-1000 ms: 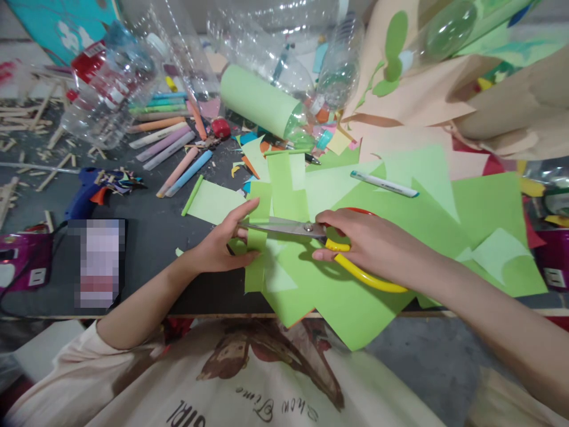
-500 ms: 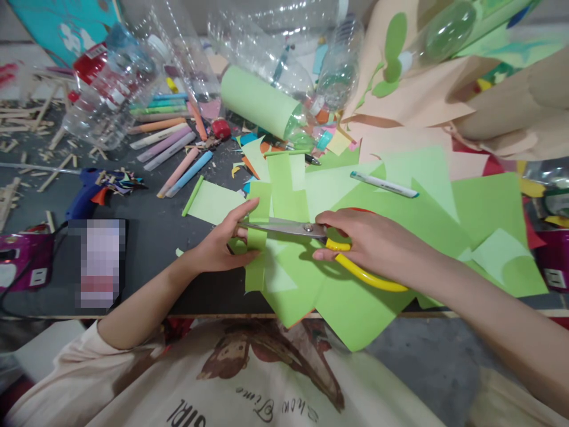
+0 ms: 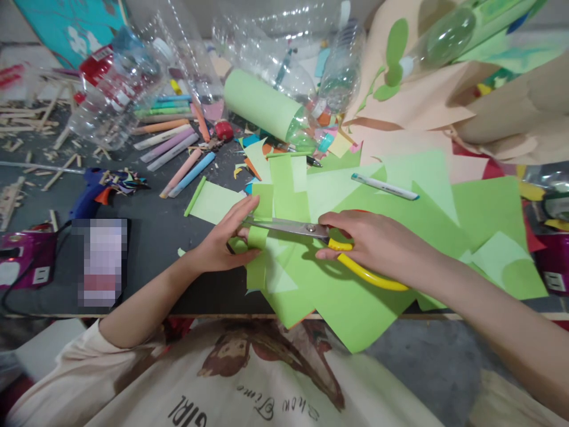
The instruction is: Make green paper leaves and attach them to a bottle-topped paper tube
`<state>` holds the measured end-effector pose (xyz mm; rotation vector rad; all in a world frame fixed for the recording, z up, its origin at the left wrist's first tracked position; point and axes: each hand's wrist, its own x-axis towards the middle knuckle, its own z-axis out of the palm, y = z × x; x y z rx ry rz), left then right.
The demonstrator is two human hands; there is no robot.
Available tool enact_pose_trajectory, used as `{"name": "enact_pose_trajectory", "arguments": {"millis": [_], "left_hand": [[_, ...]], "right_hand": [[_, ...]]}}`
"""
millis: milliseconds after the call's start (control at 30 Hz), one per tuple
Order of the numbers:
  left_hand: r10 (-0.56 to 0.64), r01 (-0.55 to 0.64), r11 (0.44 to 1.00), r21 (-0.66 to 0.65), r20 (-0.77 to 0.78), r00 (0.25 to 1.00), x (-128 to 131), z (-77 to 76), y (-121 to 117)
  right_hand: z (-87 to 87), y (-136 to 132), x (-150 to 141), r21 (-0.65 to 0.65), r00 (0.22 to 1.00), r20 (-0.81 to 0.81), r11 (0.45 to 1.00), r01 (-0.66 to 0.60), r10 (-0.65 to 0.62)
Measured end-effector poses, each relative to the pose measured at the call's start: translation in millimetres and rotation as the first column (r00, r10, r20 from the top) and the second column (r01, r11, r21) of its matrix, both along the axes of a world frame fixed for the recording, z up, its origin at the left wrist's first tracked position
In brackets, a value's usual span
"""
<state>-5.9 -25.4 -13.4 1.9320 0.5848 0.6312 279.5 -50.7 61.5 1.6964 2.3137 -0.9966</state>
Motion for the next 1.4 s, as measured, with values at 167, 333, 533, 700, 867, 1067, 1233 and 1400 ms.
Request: {"name": "enact_pose_trajectory", "arguments": {"millis": [167, 333, 533, 700, 867, 1067, 1233, 1400], "left_hand": [[0.000, -0.001, 1.000, -0.021, -0.036, 0.999, 1.3, 2.9, -1.7], [-0.004, 0.002, 0.999, -0.046, -0.053, 0.999, 1.6, 2.6, -1.2], [0.033, -0.033, 0.999, 0.011, -0.082, 0.996, 0.8, -0.7, 0.4], [0.152, -0.152, 0.988, 0.014, -0.073, 0.986, 1.3, -2.9, 1.9], [0.365, -0.368, 0.930, -0.019, -0.096, 0.926, 3.5, -6.8, 6.3], [0.401, -0.402, 0.916, 0.011, -0.086, 0.912, 3.7, -15.2, 10.1], [0.404, -0.401, 0.915, 0.050, -0.065, 0.913, 2.2, -20.0, 10.2], [0.422, -0.419, 0.906, 0.065, -0.037, 0.906, 2.2, -22.0, 10.9]], "right_hand": [[5.2, 4.4, -3.3, 0.005, 1.000, 0.025, 1.000, -0.016, 0.016], [6.0, 6.4, -3.1, 0.044, 0.999, 0.026, 0.998, -0.036, 0.035], [-0.6, 1.9, 4.6, 0.151, 0.992, 0.095, 0.984, -0.091, 0.078], [-8.8, 0.9, 10.3, 0.207, 0.976, 0.217, 0.978, -0.036, -0.010], [-28.0, 7.5, 26.5, 0.272, 0.958, 0.228, 0.956, 0.109, -0.174], [-28.8, 3.5, 37.6, 0.369, 0.969, 0.209, 0.928, 0.046, -0.131], [-14.8, -0.4, -15.9, 0.450, 0.952, -0.148, 0.839, 0.306, -0.268], [-43.6, 8.1, -89.8, -0.117, 0.687, -0.641, 0.928, 0.353, -0.342]]}}
